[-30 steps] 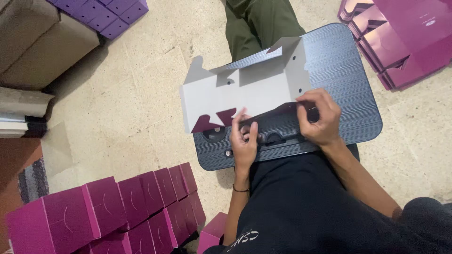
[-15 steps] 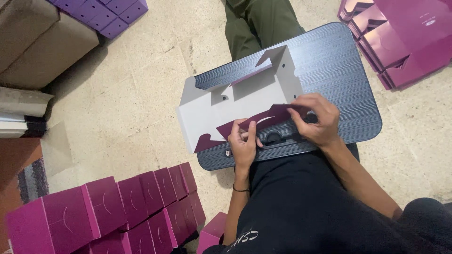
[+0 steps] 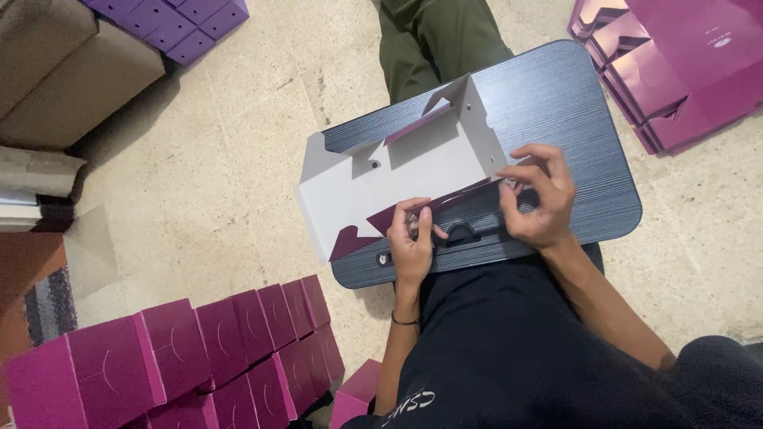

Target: Folding a flat cardboard cutout into a box shape on a lap desk

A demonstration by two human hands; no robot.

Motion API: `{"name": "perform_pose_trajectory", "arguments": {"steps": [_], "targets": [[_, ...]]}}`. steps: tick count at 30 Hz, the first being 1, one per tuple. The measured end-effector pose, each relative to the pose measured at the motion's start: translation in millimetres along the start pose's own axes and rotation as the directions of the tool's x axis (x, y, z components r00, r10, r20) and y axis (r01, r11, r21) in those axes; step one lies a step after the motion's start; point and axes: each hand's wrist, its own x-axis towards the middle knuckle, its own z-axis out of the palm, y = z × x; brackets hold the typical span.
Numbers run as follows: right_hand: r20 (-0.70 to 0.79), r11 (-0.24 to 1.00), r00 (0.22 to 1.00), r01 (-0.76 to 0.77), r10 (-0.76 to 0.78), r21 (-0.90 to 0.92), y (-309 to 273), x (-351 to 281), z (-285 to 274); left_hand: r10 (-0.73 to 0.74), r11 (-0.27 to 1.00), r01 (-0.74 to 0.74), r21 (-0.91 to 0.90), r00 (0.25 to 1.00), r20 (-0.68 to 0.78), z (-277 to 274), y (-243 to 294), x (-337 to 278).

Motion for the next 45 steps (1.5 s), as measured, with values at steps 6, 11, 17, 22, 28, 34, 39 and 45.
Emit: {"name": "perform_pose_trajectory", "arguments": {"steps": [6,11,17,22,28,34,39,45], "targets": [[0.048,0.996,0.996,-0.067,0.07,-0.062,10.6,-5.9,4.8,-0.024,0.995,0.024,0.098,1.0,0.004,1.5,14.5,2.1],[-0.06,0.968,0.987,-0.159,0.15,-0.196,24.9,-4.7,-1.2,-0.047,0.996,0.048,0.071,0.999,-0.022,2.2,12.3,1.9],[-0.204,0.956,0.946,-0.277,0.253,-0.1,9.2,2.2,-4.7,-0.033,0.999,0.032,0.04,0.999,0.009,1.3,14.3,2.5],[-0.294,0.931,0.885,-0.359,0.361,0.064,13.6,9.3,-37.3,-0.088,0.995,0.087,0.047,0.996,0.001,-3.6,15.8,-0.3],[-0.487,0.854,0.707,-0.364,0.512,0.371,41.0,20.3,-100.3,-0.09,0.965,0.122,-0.231,0.986,0.144,-30.8,12.0,21.3],[-0.107,0.814,0.808,-0.564,0.579,0.14,56.8,43.3,-110.3,0.072,0.874,0.124,-0.47,0.924,0.377,-66.1,26.3,51.0],[0.379,0.82,0.762,-0.572,0.525,0.014,54.3,83.7,-90.7,0.204,0.953,-0.05,-0.3,0.837,0.507,-80.0,61.0,30.8],[0.507,0.625,0.458,-0.747,0.73,-0.226,34.8,120.4,-52.2,-0.035,0.978,0.157,-0.138,0.774,0.632,-68.3,54.9,29.0]]}}
